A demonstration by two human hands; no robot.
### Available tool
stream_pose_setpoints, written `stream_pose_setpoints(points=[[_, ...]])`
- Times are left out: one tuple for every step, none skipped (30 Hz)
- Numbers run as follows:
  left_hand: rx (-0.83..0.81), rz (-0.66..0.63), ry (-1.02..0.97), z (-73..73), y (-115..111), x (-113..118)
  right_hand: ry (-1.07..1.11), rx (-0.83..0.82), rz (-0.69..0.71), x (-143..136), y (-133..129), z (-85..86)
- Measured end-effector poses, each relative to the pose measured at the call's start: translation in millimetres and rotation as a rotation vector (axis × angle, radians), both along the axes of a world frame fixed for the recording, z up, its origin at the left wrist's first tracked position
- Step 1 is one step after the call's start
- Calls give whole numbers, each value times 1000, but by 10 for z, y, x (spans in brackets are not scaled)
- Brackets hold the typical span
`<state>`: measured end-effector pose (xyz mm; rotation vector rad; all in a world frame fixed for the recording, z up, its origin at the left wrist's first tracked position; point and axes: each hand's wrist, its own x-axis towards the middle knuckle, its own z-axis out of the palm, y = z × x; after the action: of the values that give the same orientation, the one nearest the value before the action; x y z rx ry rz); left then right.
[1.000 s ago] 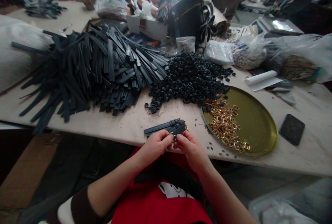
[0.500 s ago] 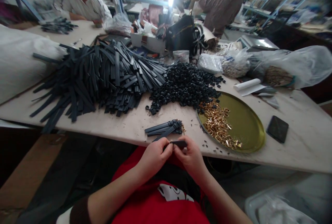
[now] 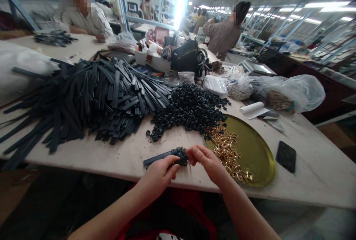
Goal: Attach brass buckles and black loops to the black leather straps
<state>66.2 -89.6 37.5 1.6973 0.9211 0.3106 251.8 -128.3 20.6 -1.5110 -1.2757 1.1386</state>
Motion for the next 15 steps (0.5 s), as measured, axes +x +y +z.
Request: stream_pose_setpoints(points=[[-10, -1, 11, -17, 54, 30, -139, 39, -129, 126, 161, -53], [-21, 10, 19, -35, 109, 60, -332, 82, -244, 240, 329, -114], [-31, 25, 18, -53, 165, 90, -549, 103, -321, 336, 493, -181], [-39, 34, 13, -70, 217, 118, -753, 94, -354, 411, 645, -249], [-44, 37, 6, -86, 266, 142, -914, 69, -363, 464, 775, -314], [-50, 38, 2, -101, 309, 161, -1024, 37, -357, 499, 879, -373], [-58, 39, -1, -117, 346, 174, -1081, 8, -348, 520, 951, -424], [-67, 45, -1, -132, 378, 181, -1099, -11, -343, 533, 991, -463], [-76, 53, -2, -149, 405, 183, -1105, -19, -341, 543, 1000, -491], [-84, 65, -5, -166, 428, 182, -1091, -17, -343, 550, 981, -506], [-91, 78, -9, -183, 448, 180, -1041, -13, -346, 554, 938, -507], [-96, 92, -14, -199, 465, 180, -934, -8, -347, 550, 878, -496], [-98, 106, -19, -213, 477, 184, -763, -7, -341, 533, 806, -474], [-97, 120, -24, -222, 485, 193, -543, -13, -326, 500, 727, -440], [-94, 134, -31, -227, 488, 207, -302, -25, -303, 449, 647, -397]])
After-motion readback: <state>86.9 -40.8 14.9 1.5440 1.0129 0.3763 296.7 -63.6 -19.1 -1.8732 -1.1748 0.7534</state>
